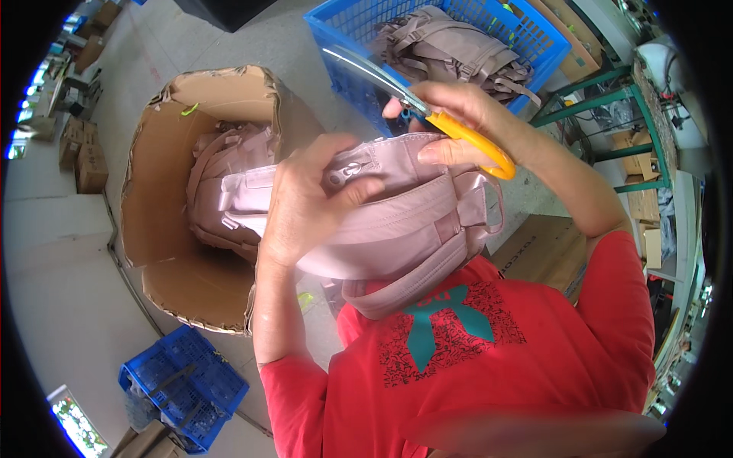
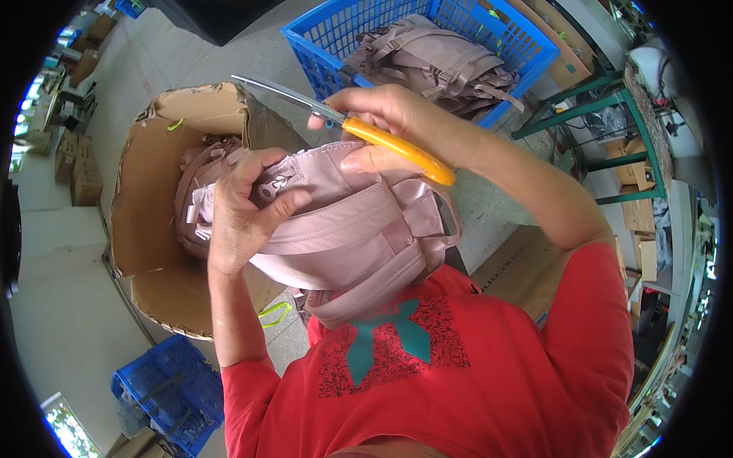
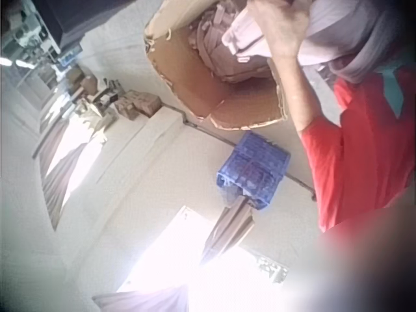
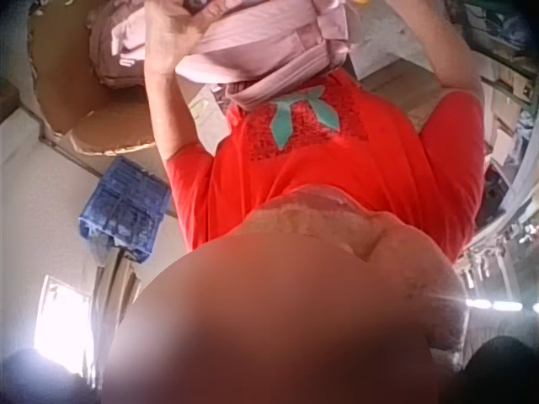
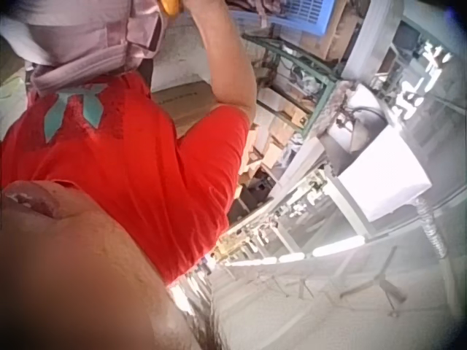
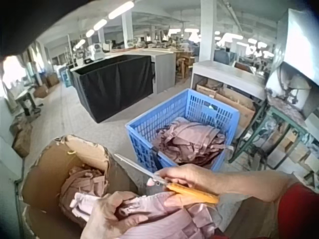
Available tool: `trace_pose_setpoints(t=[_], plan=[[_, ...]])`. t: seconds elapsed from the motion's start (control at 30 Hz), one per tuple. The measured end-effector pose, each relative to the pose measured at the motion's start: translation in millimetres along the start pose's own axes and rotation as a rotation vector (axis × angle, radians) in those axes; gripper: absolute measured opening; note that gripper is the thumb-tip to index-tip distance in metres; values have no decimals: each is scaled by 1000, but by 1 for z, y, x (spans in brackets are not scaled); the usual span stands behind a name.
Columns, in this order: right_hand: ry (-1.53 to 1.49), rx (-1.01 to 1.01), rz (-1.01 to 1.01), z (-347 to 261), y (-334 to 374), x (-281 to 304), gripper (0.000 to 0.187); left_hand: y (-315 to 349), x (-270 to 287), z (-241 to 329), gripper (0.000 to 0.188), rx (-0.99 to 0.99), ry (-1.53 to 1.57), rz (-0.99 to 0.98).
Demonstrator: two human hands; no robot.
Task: Trimming excess plastic or thread from pink backpacks using scissors.
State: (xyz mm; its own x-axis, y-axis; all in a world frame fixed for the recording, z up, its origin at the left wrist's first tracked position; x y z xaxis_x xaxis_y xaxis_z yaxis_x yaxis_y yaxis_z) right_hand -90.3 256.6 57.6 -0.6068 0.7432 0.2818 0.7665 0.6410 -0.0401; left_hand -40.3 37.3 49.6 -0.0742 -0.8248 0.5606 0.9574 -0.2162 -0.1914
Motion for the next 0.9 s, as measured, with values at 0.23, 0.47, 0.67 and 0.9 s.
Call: trace_pose_setpoints(t=[0.23, 0.47, 0.67, 0.9], plan=[[155, -43, 49, -2, 11, 11, 38, 33, 92, -61, 38, 244, -357, -102], [91, -120, -59, -9, 6, 10, 48, 73, 87, -112, 25, 334, 278, 315], [690, 79, -201, -29, -6, 38, 80, 70, 83, -114, 19, 147, 331, 315], [944, 204, -430, -30, -16, 45, 80, 71, 81, -111, 18, 161, 344, 329]])
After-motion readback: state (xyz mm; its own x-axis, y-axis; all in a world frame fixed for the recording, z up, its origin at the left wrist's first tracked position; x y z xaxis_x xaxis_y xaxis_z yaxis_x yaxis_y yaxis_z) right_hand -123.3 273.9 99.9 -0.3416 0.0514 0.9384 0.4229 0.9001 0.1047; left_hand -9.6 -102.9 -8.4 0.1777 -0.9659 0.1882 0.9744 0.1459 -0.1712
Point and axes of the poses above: each hand's wrist, its own y-axis away from the middle knuckle, its own x-axis out of the back of the hand, z = x × y, the point moved 1 cm from there along -y, towards the middle knuckle, and after that the axes turned 4 degrees about z, right-handed, at the moved point
